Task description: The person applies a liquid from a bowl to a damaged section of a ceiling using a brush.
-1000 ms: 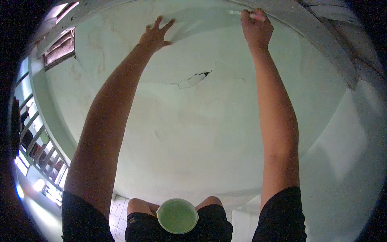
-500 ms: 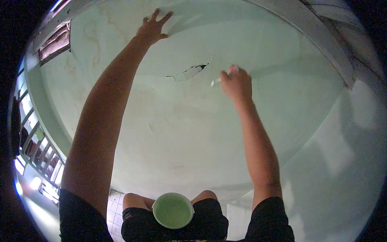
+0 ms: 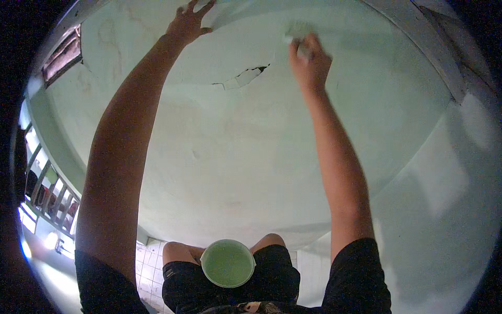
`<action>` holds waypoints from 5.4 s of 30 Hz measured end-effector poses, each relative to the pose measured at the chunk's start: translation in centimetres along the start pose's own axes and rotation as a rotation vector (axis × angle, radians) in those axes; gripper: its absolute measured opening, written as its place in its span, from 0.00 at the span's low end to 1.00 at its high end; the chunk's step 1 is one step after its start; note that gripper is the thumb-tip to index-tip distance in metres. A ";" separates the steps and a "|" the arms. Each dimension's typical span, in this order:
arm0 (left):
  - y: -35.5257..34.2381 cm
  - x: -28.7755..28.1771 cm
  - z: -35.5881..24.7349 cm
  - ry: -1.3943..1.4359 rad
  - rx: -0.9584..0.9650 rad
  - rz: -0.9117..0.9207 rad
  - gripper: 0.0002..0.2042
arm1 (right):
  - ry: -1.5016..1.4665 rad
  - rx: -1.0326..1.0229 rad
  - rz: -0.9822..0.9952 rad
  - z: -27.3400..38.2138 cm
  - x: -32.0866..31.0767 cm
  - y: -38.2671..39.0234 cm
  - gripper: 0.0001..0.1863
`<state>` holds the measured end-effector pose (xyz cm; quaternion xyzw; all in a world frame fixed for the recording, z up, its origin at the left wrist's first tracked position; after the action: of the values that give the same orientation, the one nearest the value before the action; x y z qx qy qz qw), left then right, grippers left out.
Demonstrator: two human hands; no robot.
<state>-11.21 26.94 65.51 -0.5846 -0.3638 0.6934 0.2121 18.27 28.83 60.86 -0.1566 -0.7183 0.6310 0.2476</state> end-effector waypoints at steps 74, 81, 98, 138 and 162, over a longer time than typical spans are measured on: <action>-1.0 2.4 1.4 -0.113 0.051 -0.199 0.40 | -0.234 0.130 -0.140 -1.0 3.1 -7.1 0.09; -0.9 3.3 1.2 -0.103 0.161 -0.361 0.39 | -0.124 0.286 0.135 -0.8 0.8 9.9 0.08; 0.2 4.7 4.6 -0.193 0.189 -0.319 0.39 | 0.095 0.288 0.165 -0.4 5.1 -5.4 0.07; 1.3 2.8 1.2 -0.036 0.120 -0.146 0.39 | -0.096 0.634 0.246 1.5 -2.7 33.3 0.07; 0.2 2.5 3.1 -0.198 0.222 -0.252 0.39 | -0.392 0.896 0.116 0.1 -1.4 33.6 0.10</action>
<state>-14.76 27.83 63.89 -0.4364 -0.3745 0.7515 0.3233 16.45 33.15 27.58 0.0474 -0.3993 0.9083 0.1151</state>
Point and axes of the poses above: each hand's wrist, its own y-axis away from the middle knuckle, its own x-axis out of the palm, z = x × y, the point moved 9 cm from there along -y, towards the middle knuckle, and after that the axes turned 3 degrees about x, right-handed, at the moved point
